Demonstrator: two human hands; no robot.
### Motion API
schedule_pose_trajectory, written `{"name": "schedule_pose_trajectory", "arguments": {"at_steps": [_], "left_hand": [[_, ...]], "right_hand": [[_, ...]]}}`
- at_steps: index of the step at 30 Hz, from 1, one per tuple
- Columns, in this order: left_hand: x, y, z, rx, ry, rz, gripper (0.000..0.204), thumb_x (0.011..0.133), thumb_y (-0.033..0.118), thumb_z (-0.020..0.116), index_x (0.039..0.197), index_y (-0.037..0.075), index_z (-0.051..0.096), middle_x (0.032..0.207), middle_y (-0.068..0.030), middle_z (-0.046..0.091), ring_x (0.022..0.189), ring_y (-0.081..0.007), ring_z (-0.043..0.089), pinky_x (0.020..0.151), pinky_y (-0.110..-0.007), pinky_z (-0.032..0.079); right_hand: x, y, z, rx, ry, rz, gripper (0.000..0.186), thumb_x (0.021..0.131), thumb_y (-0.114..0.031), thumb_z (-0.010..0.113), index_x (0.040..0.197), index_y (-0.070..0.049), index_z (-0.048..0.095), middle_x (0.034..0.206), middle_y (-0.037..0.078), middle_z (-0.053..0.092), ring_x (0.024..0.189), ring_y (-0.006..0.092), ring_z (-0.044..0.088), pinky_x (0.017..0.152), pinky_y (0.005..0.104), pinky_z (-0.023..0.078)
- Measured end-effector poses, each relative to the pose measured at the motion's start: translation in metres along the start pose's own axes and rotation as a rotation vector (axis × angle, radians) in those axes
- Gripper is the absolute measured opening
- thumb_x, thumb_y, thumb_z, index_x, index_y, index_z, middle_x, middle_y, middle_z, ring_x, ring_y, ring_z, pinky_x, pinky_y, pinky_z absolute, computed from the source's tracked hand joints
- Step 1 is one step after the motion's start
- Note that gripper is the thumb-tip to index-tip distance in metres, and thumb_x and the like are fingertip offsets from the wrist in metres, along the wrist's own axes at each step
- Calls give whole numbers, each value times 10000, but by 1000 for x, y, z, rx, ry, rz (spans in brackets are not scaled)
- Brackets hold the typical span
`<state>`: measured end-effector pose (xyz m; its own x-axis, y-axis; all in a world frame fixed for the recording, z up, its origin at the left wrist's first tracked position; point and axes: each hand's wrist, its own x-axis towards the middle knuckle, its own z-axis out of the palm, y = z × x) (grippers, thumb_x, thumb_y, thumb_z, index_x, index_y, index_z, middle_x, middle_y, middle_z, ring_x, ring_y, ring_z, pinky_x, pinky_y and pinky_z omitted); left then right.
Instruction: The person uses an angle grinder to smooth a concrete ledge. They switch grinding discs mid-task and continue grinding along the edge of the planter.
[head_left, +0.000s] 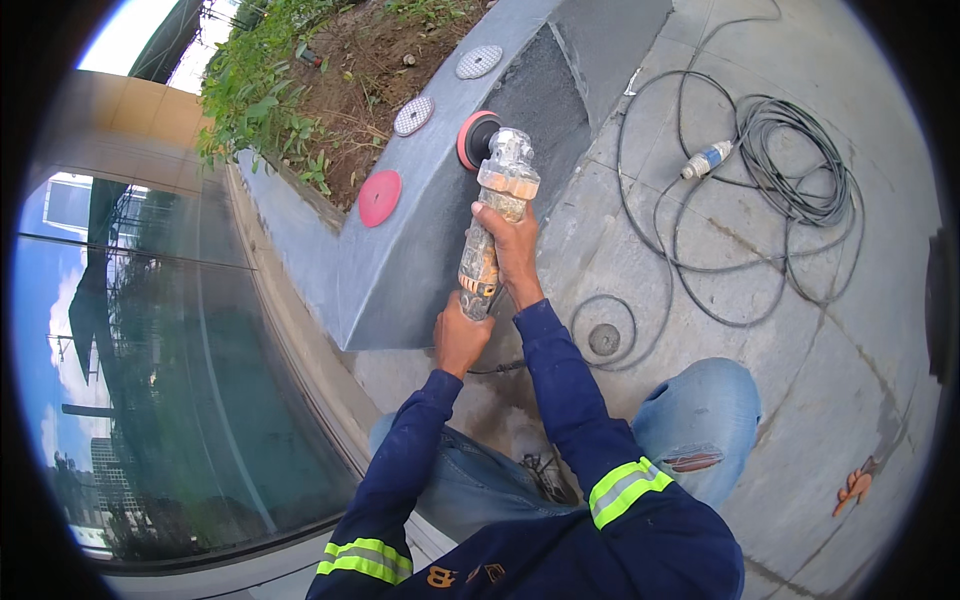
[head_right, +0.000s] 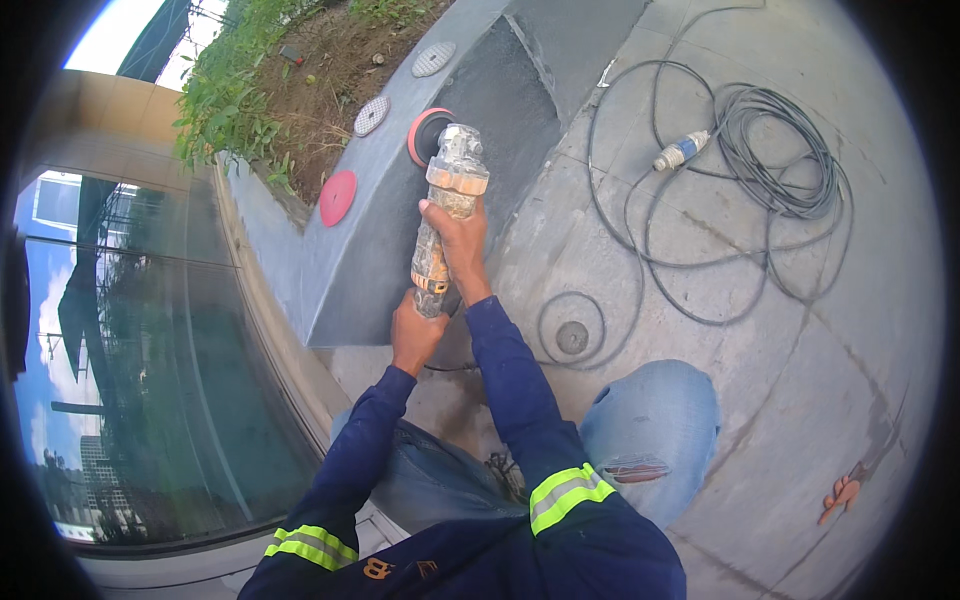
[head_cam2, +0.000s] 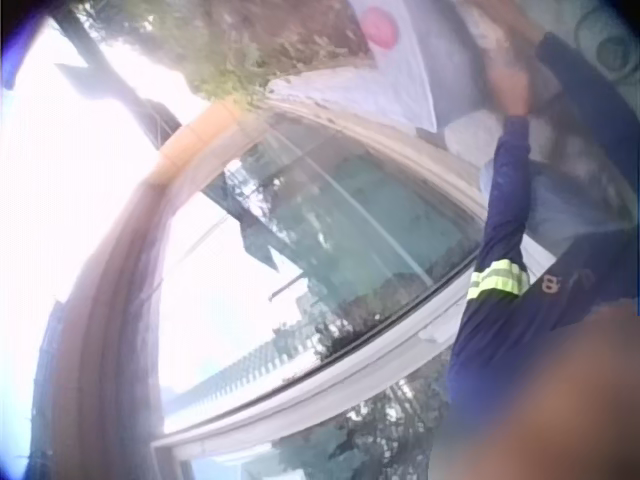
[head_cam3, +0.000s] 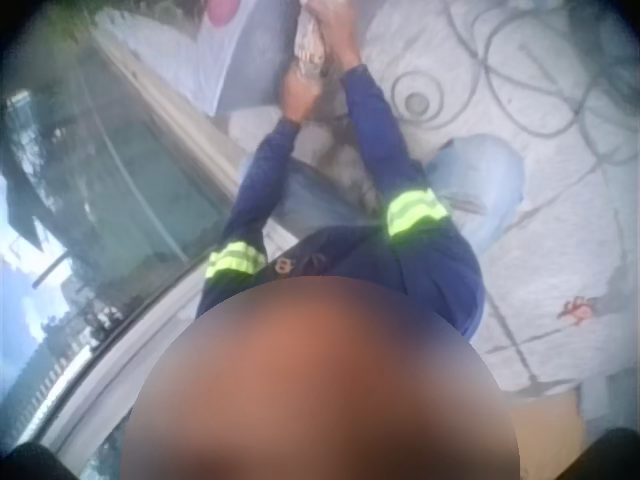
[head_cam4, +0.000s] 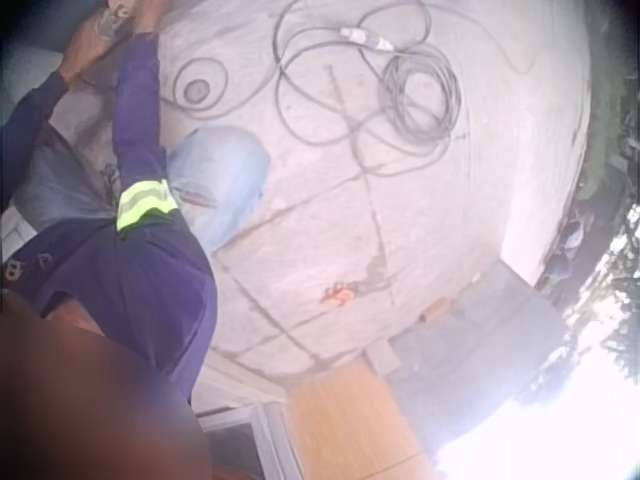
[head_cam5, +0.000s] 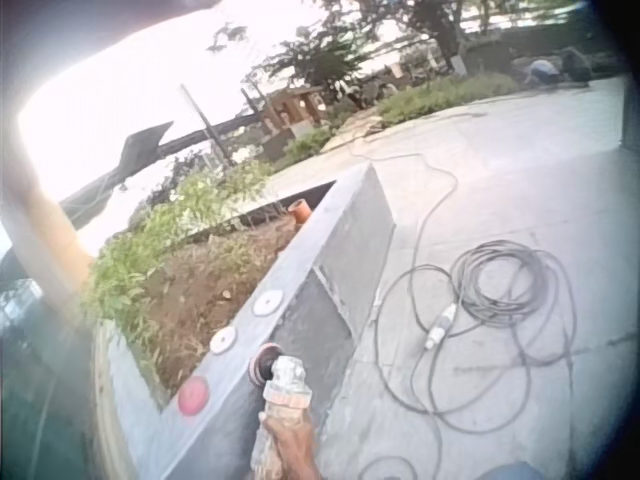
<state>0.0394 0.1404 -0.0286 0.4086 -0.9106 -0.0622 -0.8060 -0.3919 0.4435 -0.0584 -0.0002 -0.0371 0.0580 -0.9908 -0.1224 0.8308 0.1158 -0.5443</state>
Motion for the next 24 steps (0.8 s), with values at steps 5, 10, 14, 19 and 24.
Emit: {"name": "schedule_pose_trajectory", "arguments": {"at_steps": [5, 10, 14, 19, 24], "left_hand": [[4, 5, 4, -23, 14, 27, 444, 747, 214, 775, 1114, 10, 631, 974, -276, 744, 980, -494, 699, 837, -540, 545], [0, -5, 3, -58, 32, 54, 452, 747, 216, 777, 1126, 17, 634, 959, -261, 747, 965, -482, 706, 835, -540, 547], [10, 8, 3, 4, 22, -2, 439, 741, 195, 784, 1121, 23, 648, 965, -240, 752, 957, -461, 714, 833, -506, 552], [5, -9, 0, 8, 44, -4, 440, 748, 228, 787, 1108, 28, 631, 967, -256, 748, 962, -482, 704, 838, -545, 551], [19, 5, -4, 45, 6, -9, 483, 747, 233, 787, 1148, 12, 632, 975, -269, 746, 967, -481, 706, 848, -548, 553]], "right_hand": [[7, -4, -4, -3, 6, 30, 472, 860, -170, 805, 1233, -27, 554, 958, 79, 646, 698, 180, 691, 629, 347, 620], [0, 1, 5, -23, -16, -3, 486, 860, -165, 808, 1239, -21, 540, 952, 82, 651, 700, 185, 697, 618, 342, 614], [14, -1, -2, 1, -12, 5, 460, 872, -158, 792, 1231, -21, 539, 946, 87, 648, 700, 195, 699, 621, 351, 616], [0, 6, 10, 12, -43, 12, 441, 884, -146, 775, 1232, -24, 535, 941, 101, 641, 711, 209, 703, 639, 366, 621], [11, 3, 2, 48, -30, 8, 468, 887, -156, 773, 1255, -24, 516, 941, 104, 638, 734, 219, 699, 657, 378, 629]]}}
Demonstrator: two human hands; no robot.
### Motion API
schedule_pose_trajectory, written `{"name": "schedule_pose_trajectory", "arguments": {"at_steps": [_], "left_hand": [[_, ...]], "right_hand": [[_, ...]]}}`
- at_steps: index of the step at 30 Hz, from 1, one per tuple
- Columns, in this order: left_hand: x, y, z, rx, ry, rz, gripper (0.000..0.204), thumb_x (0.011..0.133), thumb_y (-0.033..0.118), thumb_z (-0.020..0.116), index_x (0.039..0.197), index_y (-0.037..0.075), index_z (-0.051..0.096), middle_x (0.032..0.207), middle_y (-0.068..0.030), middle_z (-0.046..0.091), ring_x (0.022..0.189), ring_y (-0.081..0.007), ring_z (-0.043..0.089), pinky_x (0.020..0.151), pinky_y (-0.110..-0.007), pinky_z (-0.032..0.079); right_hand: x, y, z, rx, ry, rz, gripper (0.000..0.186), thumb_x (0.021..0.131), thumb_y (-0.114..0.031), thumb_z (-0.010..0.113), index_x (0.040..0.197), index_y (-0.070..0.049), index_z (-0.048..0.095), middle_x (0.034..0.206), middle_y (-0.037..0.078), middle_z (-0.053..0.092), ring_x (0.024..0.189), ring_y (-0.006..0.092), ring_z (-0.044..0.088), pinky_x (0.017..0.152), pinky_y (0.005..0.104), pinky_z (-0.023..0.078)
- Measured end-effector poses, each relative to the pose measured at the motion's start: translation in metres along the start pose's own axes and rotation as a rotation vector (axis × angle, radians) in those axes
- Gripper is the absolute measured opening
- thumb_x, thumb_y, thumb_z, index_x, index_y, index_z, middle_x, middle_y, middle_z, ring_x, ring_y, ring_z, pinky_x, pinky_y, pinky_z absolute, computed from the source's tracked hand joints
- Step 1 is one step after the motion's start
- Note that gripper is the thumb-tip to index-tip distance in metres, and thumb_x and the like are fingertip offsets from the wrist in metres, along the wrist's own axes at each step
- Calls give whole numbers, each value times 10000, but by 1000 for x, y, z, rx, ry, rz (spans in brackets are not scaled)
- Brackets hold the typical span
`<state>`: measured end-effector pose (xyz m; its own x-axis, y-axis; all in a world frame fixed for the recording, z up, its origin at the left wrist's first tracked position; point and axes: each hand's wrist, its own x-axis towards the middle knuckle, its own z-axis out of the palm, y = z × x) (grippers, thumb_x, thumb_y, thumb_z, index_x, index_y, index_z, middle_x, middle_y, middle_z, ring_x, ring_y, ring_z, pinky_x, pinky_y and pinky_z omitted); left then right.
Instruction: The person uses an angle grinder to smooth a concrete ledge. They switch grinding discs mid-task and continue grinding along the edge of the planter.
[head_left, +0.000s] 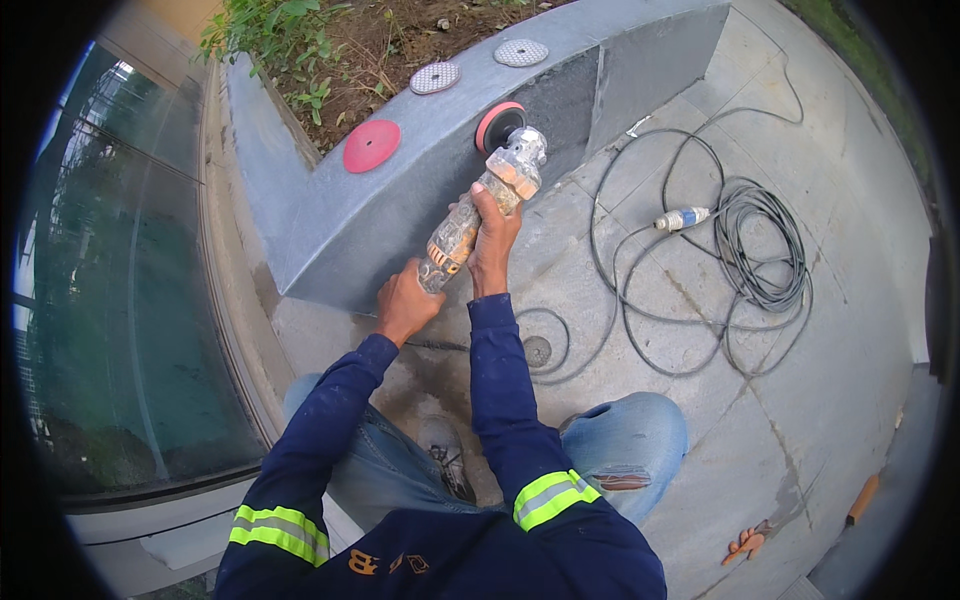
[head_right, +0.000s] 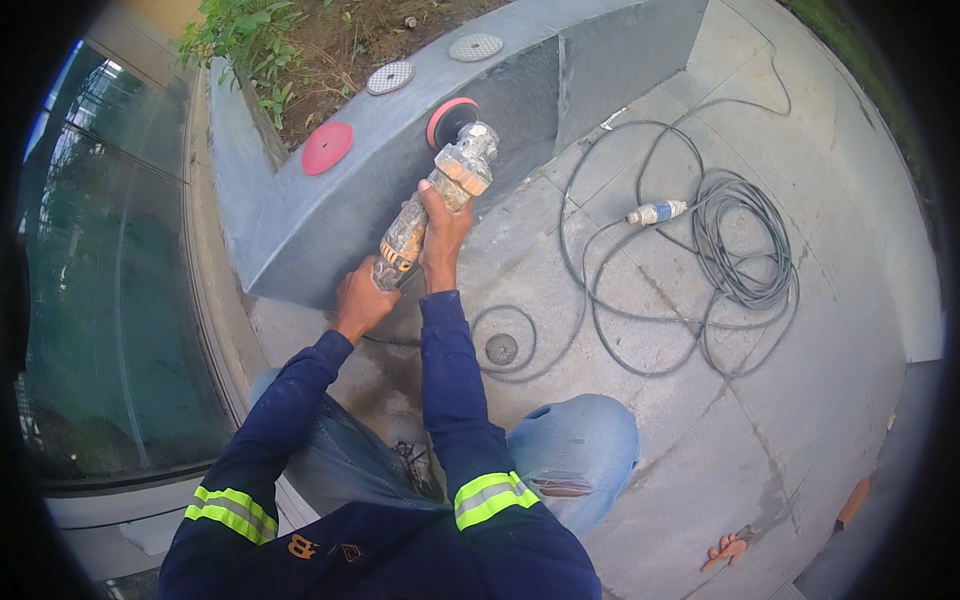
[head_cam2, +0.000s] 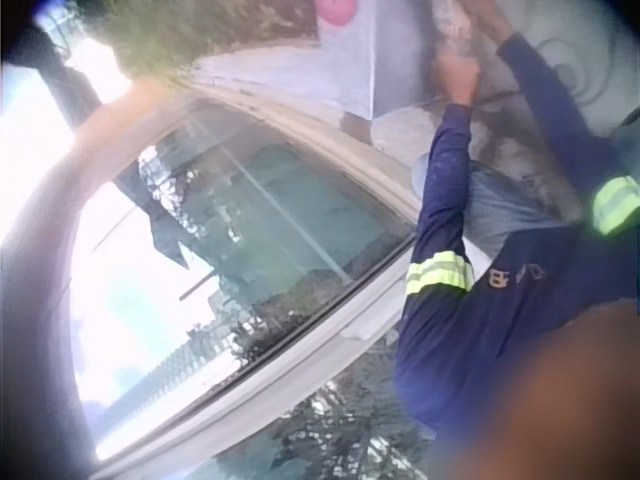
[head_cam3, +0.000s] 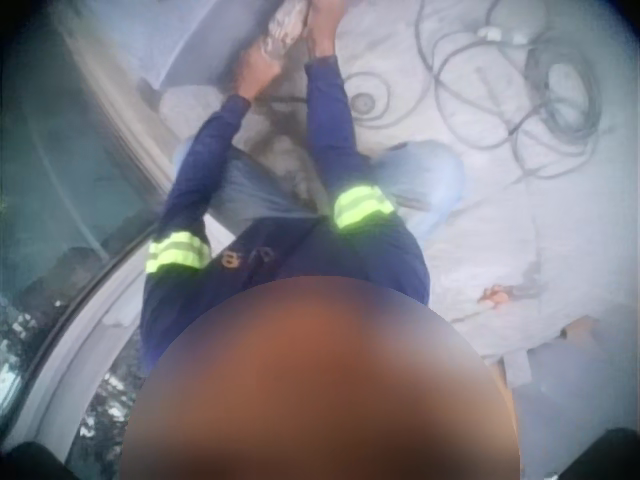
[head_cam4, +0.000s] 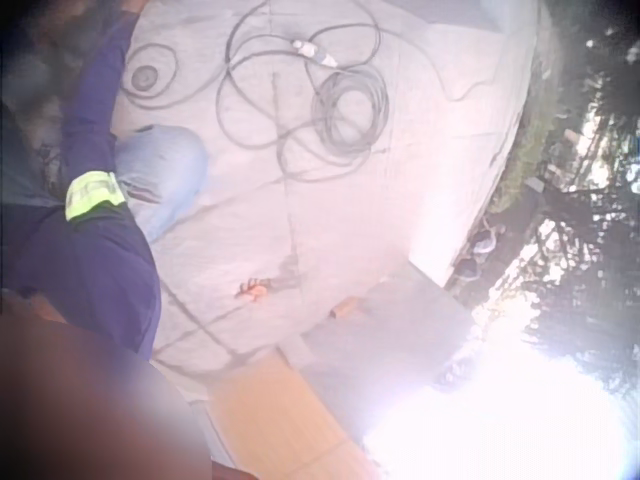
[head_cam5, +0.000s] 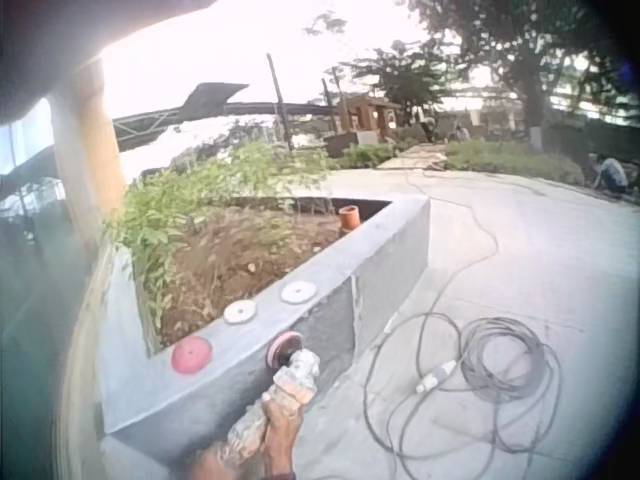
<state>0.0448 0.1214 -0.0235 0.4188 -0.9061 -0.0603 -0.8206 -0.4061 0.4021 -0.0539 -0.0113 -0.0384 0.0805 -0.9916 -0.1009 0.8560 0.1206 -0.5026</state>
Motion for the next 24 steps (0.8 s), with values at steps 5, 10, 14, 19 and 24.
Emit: {"name": "schedule_pose_trajectory", "arguments": {"at_steps": [5, 10, 14, 19, 24], "left_hand": [[-8, -4, 1, -47, -36, -41, 489, 734, 234, 793, 1135, 0, 640, 995, -262, 745, 995, -471, 700, 851, -522, 546], [0, 0, -1, -12, -7, 1, 469, 749, 244, 781, 1130, 9, 642, 966, -269, 745, 955, -475, 711, 837, -542, 552], [-3, -2, 4, -60, -16, 5, 467, 748, 241, 780, 1122, -1, 640, 964, -273, 744, 950, -474, 712, 834, -541, 552], [-5, 4, 2, -50, 8, 14, 469, 755, 244, 778, 1125, -9, 641, 960, -272, 746, 946, -473, 715, 834, -537, 553], [-5, 4, -2, -53, -11, -7, 470, 752, 241, 776, 1131, -4, 644, 958, -268, 747, 951, -476, 712, 833, -534, 554]], "right_hand": [[-8, 1, 3, -38, 19, 7, 451, 888, -172, 772, 1233, -19, 526, 941, 113, 639, 746, 232, 703, 664, 395, 631], [2, -3, -1, -25, 6, 26, 439, 889, -177, 768, 1222, -12, 533, 939, 115, 643, 738, 236, 706, 669, 401, 631], [-1, -2, 1, -67, 11, 18, 434, 889, -177, 767, 1215, -9, 535, 921, 122, 650, 721, 247, 711, 667, 399, 631], [0, -5, 3, -58, -12, -28, 453, 886, -180, 768, 1231, -4, 533, 925, 127, 648, 718, 250, 713, 661, 396, 628], [0, -1, -1, -58, 17, 16, 465, 887, -186, 768, 1242, -6, 528, 933, 124, 643, 721, 249, 715, 660, 394, 628]]}}
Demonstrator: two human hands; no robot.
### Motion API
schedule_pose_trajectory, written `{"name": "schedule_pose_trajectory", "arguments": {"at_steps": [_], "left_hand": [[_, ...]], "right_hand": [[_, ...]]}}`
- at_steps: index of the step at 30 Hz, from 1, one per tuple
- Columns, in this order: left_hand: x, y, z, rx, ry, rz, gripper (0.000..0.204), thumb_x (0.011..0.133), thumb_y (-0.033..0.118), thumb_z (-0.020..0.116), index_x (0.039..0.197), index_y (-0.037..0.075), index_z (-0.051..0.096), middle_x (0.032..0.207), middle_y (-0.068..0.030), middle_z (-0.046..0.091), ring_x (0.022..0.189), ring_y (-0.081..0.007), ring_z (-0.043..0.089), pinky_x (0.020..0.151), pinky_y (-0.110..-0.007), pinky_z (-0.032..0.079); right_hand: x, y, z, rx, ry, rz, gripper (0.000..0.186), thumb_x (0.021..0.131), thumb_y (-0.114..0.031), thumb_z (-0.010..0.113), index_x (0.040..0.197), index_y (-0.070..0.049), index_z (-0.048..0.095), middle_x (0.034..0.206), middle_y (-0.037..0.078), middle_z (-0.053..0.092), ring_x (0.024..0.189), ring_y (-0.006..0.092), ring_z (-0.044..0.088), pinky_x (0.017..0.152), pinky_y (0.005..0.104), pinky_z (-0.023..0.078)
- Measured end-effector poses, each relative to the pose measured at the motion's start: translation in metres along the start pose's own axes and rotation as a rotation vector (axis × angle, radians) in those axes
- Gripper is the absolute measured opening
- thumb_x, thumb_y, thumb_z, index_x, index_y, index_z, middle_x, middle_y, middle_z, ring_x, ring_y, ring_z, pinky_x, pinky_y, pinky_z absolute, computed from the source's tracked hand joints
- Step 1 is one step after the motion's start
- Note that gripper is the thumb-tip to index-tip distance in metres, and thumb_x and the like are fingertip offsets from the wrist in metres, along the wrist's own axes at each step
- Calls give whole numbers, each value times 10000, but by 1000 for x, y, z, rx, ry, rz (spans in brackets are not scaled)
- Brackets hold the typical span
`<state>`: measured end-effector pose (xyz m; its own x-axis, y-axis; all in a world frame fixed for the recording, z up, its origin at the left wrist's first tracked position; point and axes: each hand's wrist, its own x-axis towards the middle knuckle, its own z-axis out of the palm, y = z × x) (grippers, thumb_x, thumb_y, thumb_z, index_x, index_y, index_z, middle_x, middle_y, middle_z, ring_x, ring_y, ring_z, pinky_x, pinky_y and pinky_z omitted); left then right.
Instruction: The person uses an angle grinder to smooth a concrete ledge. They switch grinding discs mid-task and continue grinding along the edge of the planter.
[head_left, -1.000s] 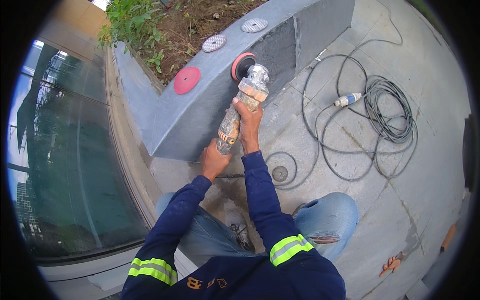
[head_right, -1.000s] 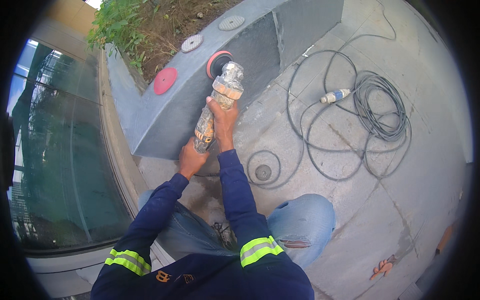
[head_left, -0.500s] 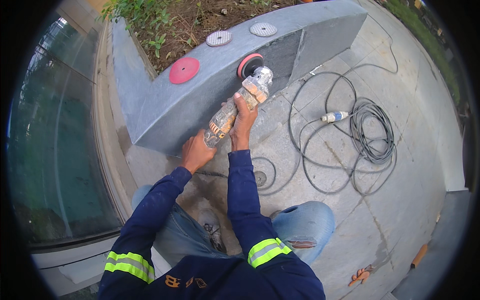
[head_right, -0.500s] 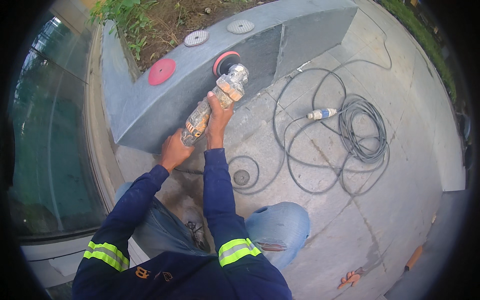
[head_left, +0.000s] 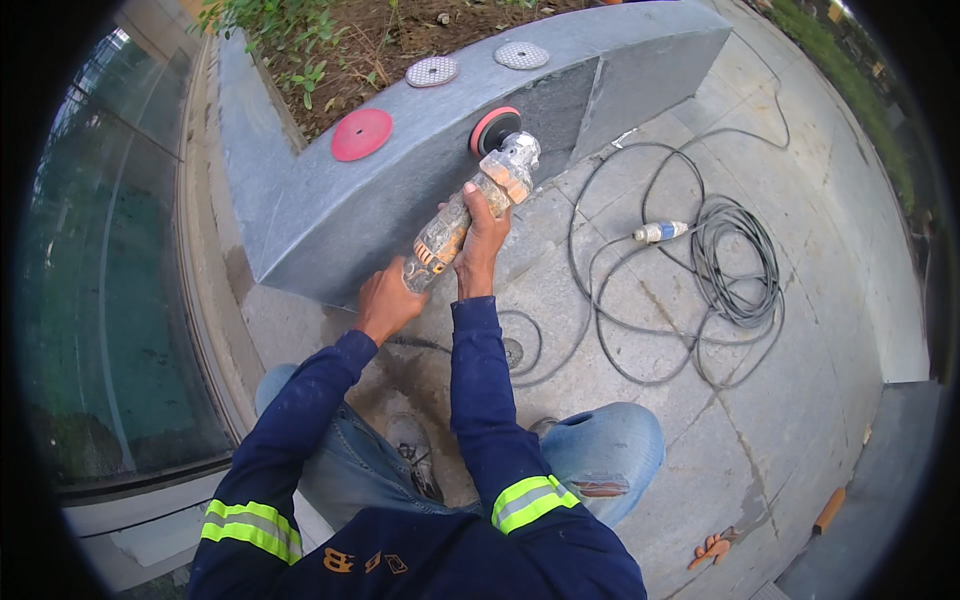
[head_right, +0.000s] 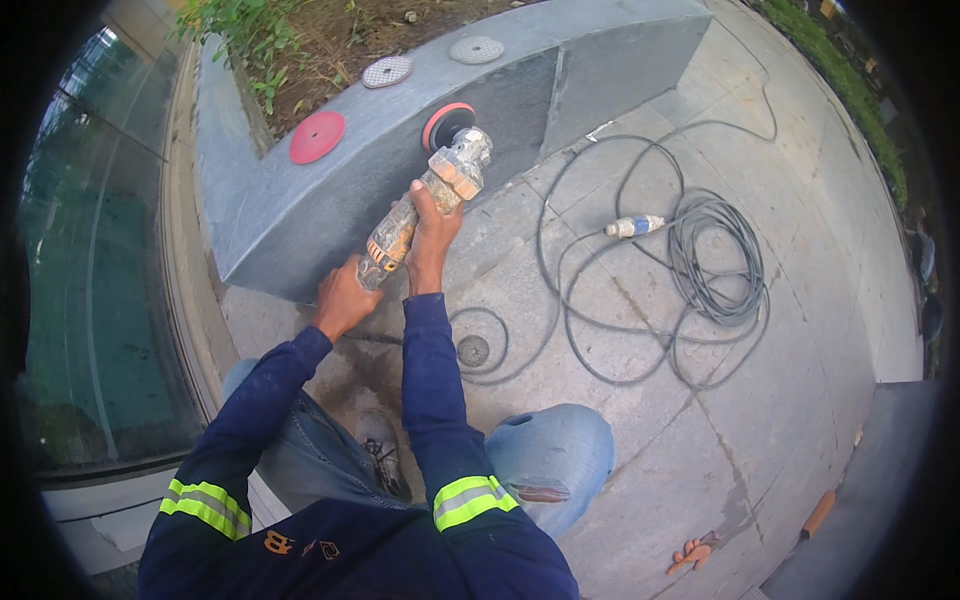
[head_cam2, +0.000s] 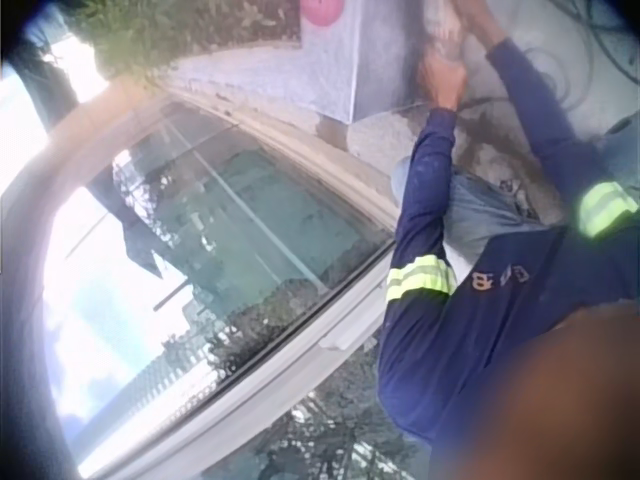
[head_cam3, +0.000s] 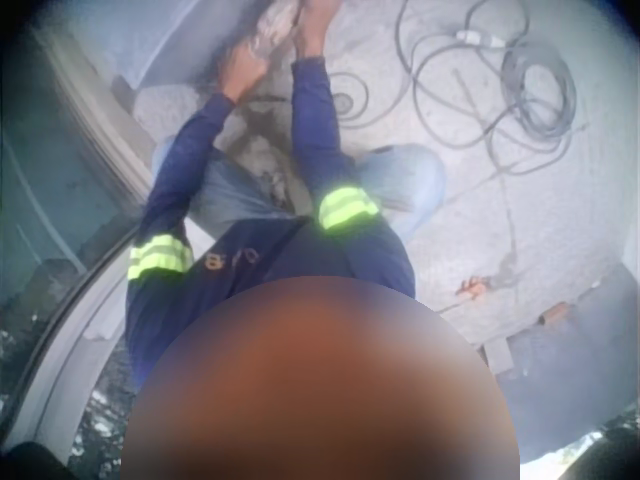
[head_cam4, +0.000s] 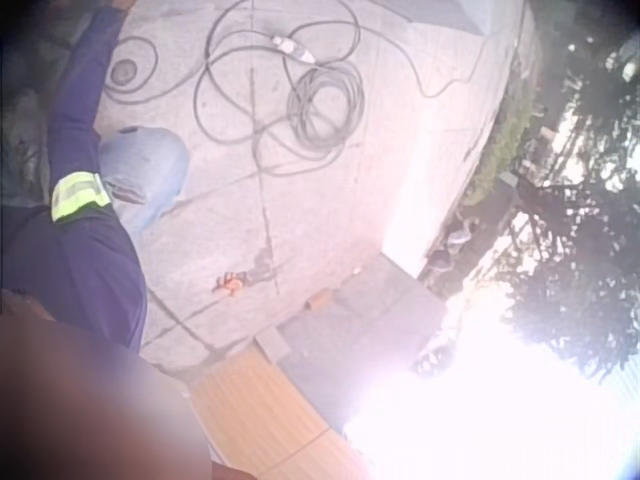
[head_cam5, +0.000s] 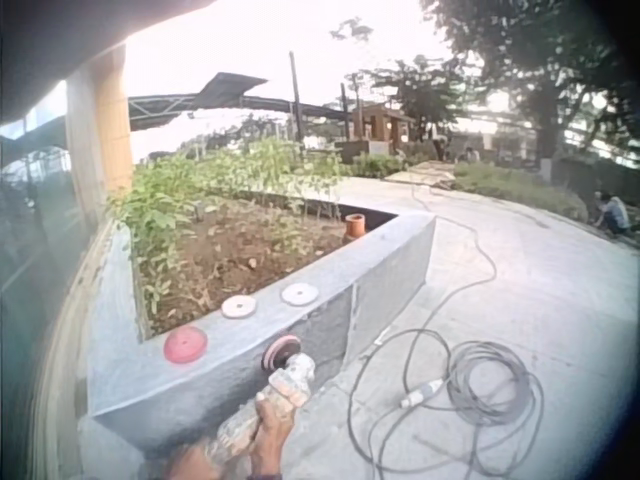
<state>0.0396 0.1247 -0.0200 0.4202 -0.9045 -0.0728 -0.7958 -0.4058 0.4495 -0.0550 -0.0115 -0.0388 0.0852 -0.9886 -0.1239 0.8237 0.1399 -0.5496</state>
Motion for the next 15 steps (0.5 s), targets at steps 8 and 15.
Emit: {"name": "schedule_pose_trajectory", "arguments": {"at_steps": [8, 15], "left_hand": [[2, -1, -4, 7, 13, 8, 469, 752, 245, 773, 1130, 2, 640, 969, -263, 749, 958, -476, 710, 834, -534, 554], [-7, -14, 1, -4, -21, -22, 493, 753, 234, 772, 1164, 0, 635, 969, -265, 748, 958, -474, 710, 832, -537, 553]], "right_hand": [[-1, -6, 9, 19, -39, -28, 449, 892, -178, 763, 1235, -10, 526, 923, 120, 642, 719, 245, 709, 661, 394, 630], [-10, 4, 5, -4, -5, 28, 446, 891, -183, 767, 1228, -15, 529, 922, 127, 648, 719, 243, 708, 665, 391, 629]]}}
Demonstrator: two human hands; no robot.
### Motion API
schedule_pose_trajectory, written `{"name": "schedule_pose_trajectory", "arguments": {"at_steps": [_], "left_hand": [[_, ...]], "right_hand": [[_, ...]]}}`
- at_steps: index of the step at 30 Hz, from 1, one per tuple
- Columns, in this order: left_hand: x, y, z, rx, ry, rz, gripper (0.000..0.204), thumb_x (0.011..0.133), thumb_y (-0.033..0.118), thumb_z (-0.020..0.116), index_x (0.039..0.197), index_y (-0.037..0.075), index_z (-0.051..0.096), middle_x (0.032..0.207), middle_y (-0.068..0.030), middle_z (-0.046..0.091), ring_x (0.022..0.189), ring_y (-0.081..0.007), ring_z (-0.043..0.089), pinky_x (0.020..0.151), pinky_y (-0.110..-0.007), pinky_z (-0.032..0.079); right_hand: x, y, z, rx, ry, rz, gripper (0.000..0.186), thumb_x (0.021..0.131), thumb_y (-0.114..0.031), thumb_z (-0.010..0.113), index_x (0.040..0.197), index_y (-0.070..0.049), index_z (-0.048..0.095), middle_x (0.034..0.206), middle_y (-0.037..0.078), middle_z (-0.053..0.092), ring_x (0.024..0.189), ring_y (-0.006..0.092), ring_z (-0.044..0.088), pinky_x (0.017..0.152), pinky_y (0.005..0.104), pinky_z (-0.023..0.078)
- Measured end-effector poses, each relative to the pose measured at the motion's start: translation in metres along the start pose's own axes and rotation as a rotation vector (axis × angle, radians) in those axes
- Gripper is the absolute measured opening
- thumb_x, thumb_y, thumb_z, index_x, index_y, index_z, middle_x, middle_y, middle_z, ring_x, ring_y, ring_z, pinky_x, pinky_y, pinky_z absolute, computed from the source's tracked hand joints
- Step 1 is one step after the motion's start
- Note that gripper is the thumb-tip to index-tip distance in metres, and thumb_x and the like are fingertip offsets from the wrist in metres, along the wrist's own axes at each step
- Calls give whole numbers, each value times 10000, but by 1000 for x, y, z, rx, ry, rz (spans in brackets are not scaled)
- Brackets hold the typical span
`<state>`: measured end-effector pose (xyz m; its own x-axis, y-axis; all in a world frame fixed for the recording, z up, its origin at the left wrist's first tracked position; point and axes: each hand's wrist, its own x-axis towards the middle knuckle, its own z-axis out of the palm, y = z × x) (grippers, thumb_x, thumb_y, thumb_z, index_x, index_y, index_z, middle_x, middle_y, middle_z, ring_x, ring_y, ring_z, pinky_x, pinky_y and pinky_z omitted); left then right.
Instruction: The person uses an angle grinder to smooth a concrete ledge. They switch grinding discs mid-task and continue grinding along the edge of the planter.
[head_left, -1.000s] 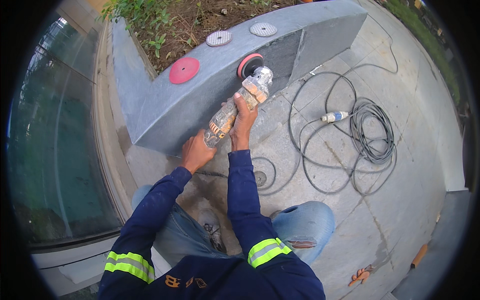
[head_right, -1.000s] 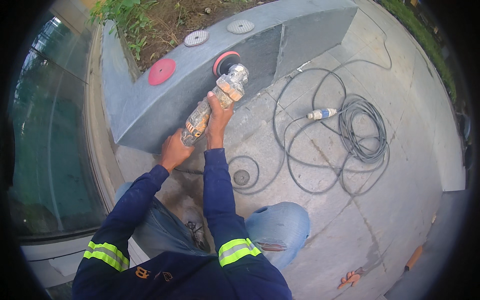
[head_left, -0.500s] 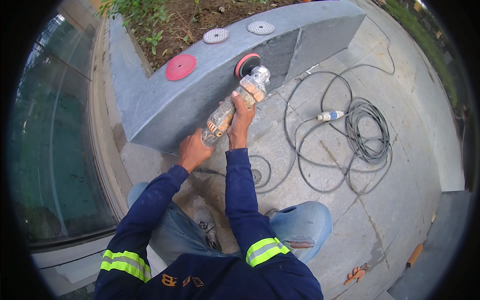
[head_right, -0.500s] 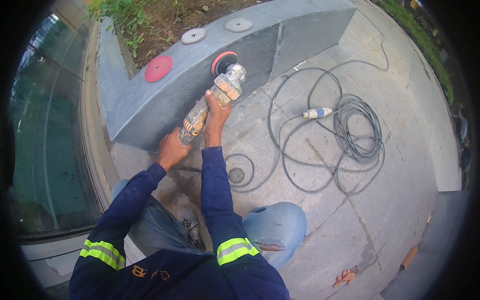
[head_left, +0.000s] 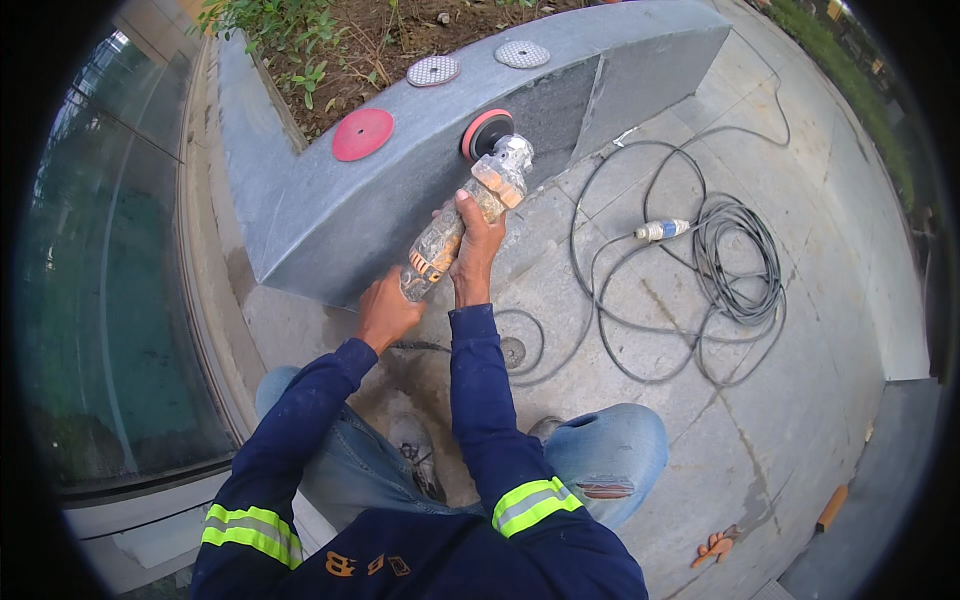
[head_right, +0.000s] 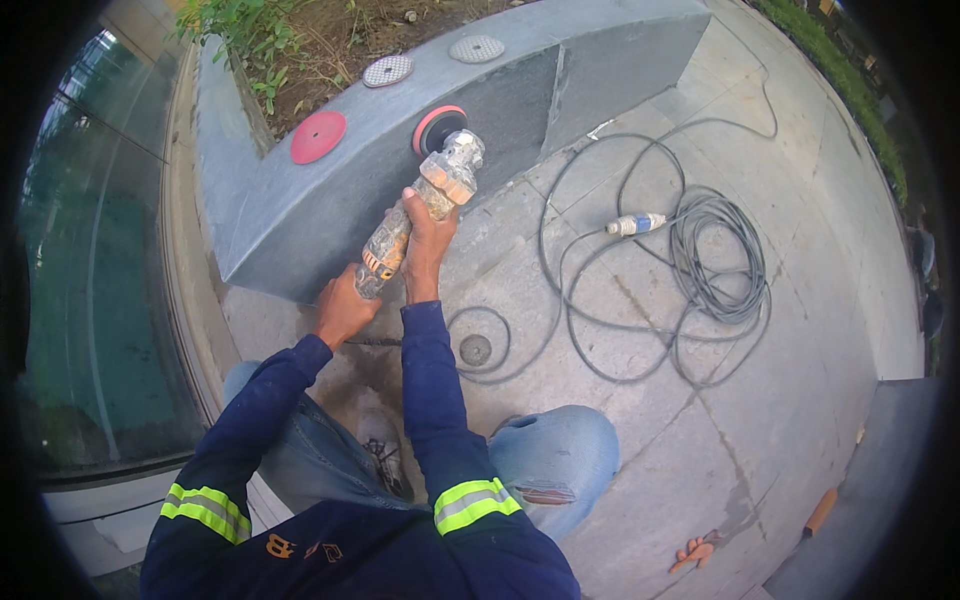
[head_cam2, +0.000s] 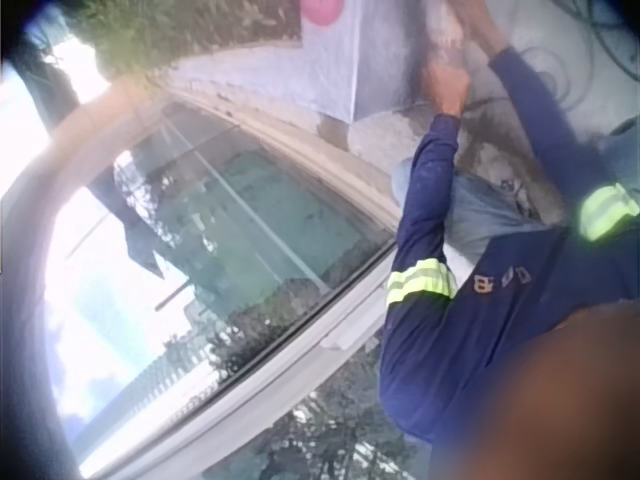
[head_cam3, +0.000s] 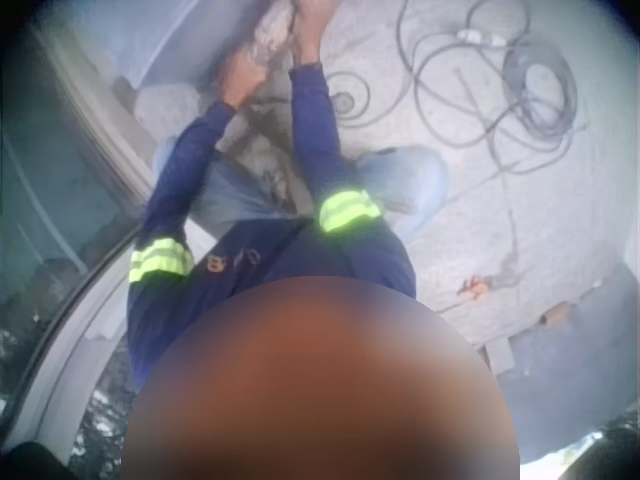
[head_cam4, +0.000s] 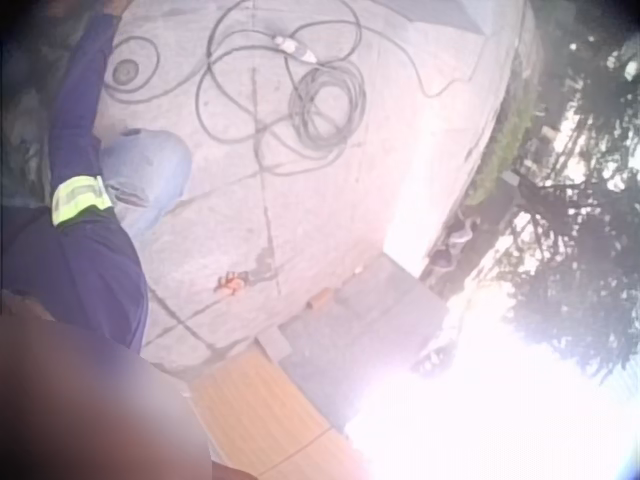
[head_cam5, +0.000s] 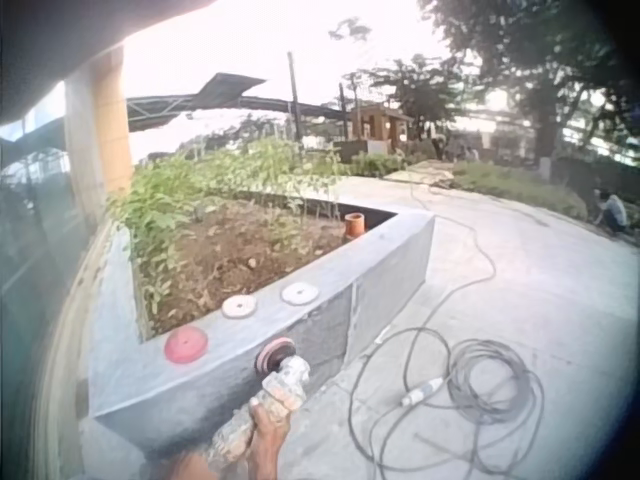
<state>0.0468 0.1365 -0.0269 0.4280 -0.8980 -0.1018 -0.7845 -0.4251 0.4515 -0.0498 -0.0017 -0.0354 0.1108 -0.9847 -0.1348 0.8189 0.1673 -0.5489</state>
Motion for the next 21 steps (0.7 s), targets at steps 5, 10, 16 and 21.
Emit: {"name": "schedule_pose_trajectory", "arguments": {"at_steps": [5, 10, 16, 21], "left_hand": [[-2, 9, -5, -13, 35, -7, 492, 755, 216, 768, 1178, 3, 635, 989, -267, 746, 975, -471, 707, 843, -531, 549], [5, 17, -6, -15, 35, -14, 493, 751, 203, 766, 1185, 3, 646, 1004, -262, 746, 997, -473, 698, 857, -522, 543], [-8, 11, -3, 18, -16, -21, 485, 771, 224, 761, 1172, -15, 631, 991, -285, 740, 969, -490, 704, 847, -542, 552], [-7, -2, 7, 33, 74, 0, 536, 742, 235, 776, 1211, 18, 638, 1030, -274, 742, 1006, -487, 695, 879, -529, 541]], "right_hand": [[-2, -11, 9, -10, -57, -20, 457, 887, -190, 774, 1229, -13, 528, 930, 127, 650, 728, 244, 712, 663, 391, 629], [5, -17, 8, 7, -51, -40, 457, 885, -187, 774, 1229, -14, 527, 943, 124, 645, 742, 237, 712, 663, 391, 634], [-4, -5, -2, 12, -5, -3, 458, 884, -157, 769, 1244, -15, 525, 959, 112, 638, 733, 219, 698, 673, 393, 637], [-7, -7, -2, -12, -100, -6, 491, 893, -172, 769, 1284, -25, 511, 994, 120, 649, 770, 223, 709, 683, 387, 635]]}}
